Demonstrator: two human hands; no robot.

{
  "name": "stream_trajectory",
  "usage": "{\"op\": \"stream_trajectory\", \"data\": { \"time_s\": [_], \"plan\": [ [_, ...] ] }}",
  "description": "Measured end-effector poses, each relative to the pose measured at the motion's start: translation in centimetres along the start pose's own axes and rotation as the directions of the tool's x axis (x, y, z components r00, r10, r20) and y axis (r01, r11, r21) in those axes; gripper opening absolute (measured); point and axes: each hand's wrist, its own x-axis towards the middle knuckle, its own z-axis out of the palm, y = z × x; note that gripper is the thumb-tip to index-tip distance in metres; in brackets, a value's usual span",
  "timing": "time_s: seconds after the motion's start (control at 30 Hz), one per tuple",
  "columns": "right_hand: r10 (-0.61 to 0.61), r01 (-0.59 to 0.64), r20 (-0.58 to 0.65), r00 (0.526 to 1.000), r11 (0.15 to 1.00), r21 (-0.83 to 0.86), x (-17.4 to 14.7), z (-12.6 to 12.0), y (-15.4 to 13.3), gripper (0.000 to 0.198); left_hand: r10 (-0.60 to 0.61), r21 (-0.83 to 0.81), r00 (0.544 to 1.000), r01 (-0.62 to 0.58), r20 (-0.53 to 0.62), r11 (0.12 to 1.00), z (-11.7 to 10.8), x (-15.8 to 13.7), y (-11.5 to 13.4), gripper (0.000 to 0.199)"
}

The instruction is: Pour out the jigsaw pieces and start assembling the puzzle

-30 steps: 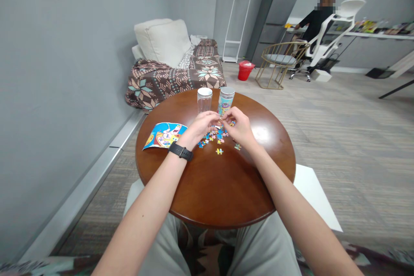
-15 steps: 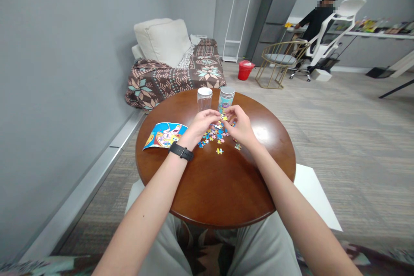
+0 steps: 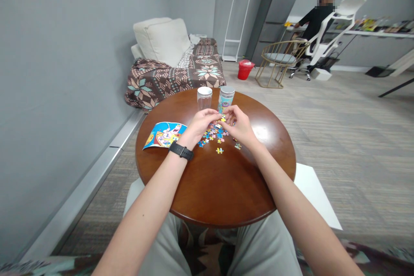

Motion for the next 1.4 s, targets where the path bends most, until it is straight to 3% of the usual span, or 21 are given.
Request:
{"op": "stream_trajectory", "data": {
  "time_s": [0.23, 0.33, 0.4, 0.47, 0.57, 0.7, 0.9, 1.4],
  "plan": [
    [0.013, -0.012, 0.016, 1.0, 0.999, -0.035, 0.1, 0.0, 0.2, 0.025, 0.071, 0.09, 0.997, -0.07, -0.014, 0.994, 0.1, 0.0, 0.0, 0.018],
    [0.005, -0.004, 0.02, 1.0, 0.999, -0.046, 0.1, 0.0, 0.3, 0.023, 0.23, 0.283, 0.973, -0.212, -0.031, 0.935, 0.5, -0.4, 0.1, 0.016],
    [0.002, -0.001, 0.025, 1.0, 0.998, -0.062, 0.1, 0.0, 0.4, 0.018, 0.39, 0.516, 0.921, -0.342, 0.016, 0.785, 0.8, -0.9, 0.1, 0.01],
    [0.004, -0.001, 0.037, 0.999, 0.997, -0.078, 0.0, -0.1, 0.4, 0.015, 0.482, 0.72, 0.867, -0.417, 0.129, 0.556, 1.3, -1.4, 0.1, 0.011],
    [0.016, -0.01, 0.055, 0.998, 0.996, -0.093, 0.0, -0.3, 0.3, 0.016, 0.46, 0.868, 0.847, -0.419, 0.267, 0.267, 2.0, -2.1, 0.0, 0.014],
    [0.031, -0.023, 0.064, 0.997, 0.994, -0.111, 0.0, -0.5, 0.2, 0.017, 0.398, 0.914, 0.854, -0.397, 0.335, 0.083, 2.5, -2.4, 0.1, 0.017],
    [0.035, -0.027, 0.074, 0.997, 0.993, -0.111, 0.0, -0.3, 0.5, 0.016, 0.396, 0.917, 0.842, -0.398, 0.366, 0.0, 2.4, -2.5, 0.2, 0.017],
    [0.049, -0.035, 0.115, 0.992, 0.992, -0.122, -0.1, -0.4, 1.0, 0.014, 0.416, 0.916, 0.83, -0.402, 0.371, -0.013, 2.2, -2.4, 0.0, 0.015]
  ]
}}
